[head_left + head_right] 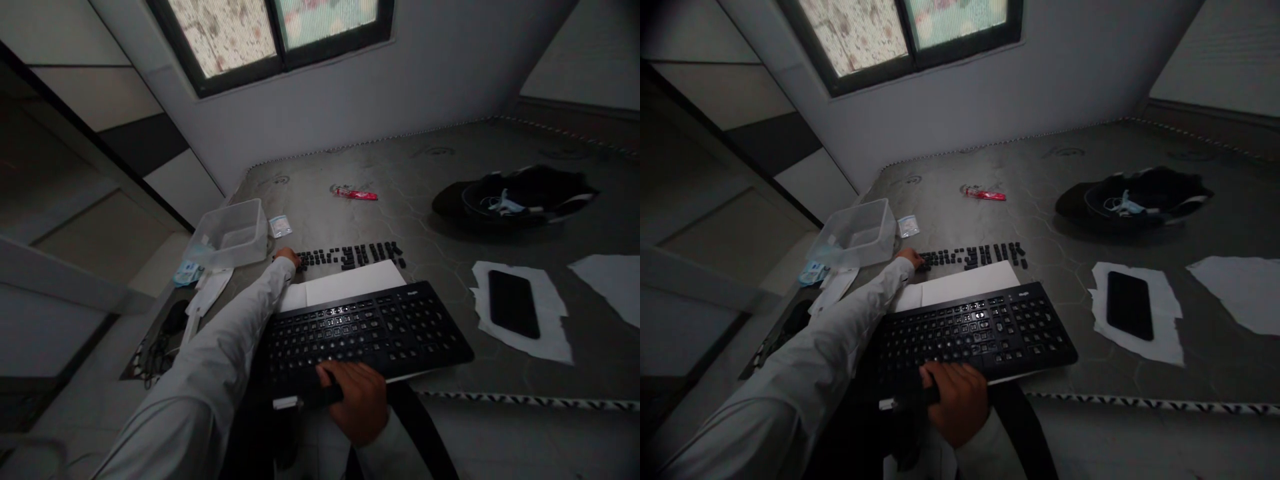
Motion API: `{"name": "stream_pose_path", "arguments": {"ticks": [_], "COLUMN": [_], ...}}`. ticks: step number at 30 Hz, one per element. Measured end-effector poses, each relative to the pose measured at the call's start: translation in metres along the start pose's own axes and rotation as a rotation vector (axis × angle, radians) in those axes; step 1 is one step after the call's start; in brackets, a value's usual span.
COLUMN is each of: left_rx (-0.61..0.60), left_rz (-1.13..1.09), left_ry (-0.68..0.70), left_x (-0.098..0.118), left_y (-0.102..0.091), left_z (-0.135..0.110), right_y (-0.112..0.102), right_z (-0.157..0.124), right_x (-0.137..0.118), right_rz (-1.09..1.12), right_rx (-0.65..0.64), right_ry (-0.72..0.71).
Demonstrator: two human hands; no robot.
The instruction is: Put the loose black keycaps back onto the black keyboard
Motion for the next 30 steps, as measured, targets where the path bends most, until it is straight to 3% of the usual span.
{"name": "stream_pose_path", "arguments": {"ticks": [6,11,13,18,22,26,30], "left_rx": [0.08,0.146,0.163,0.184,0.31,0.423,0.423], "left_rz": [-0.074,-0.148,-0.167,-0.21,-0.262,-0.336,-0.361], "left_ry": [-0.009,0.041,0.073,0.068,-0.005,0.045,0.204], "left_x": [-0.015,-0.03,-0.036,-0.054,-0.063,-0.054,-0.031], "left_y": [-0.051,-0.08,-0.079,-0.054,-0.06,-0.078,-0.064], "left_z": [-0.025,-0.076,-0.103,-0.16,-0.189,-0.222,-0.269], "right_y": [-0.002,-0.005,-0.007,-0.008,-0.006,-0.007,-0.017], "right_z": [-0.003,-0.007,-0.01,-0.021,-0.034,-0.041,-0.043], "right_x": [-0.004,-0.012,-0.017,-0.034,-0.045,-0.036,-0.021], "right_rz": [-0.026,-0.041,-0.039,-0.04,-0.053,-0.119,-0.087], "right_rx": [0.027,0.055,0.08,0.152,0.159,0.138,0.143], "right_ry": [-0.069,-0.18,-0.228,-0.319,-0.372,-0.319,-0.192]}}
Point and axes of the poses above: each hand's wrist, its own z-axis towards the middle knuckle, its own y-axis out of the palm, x = y × z, the point moved 7 cm from there along z, towards the middle knuckle, and after that the axes turned 1 degree about -x, right-handed, at the moved point
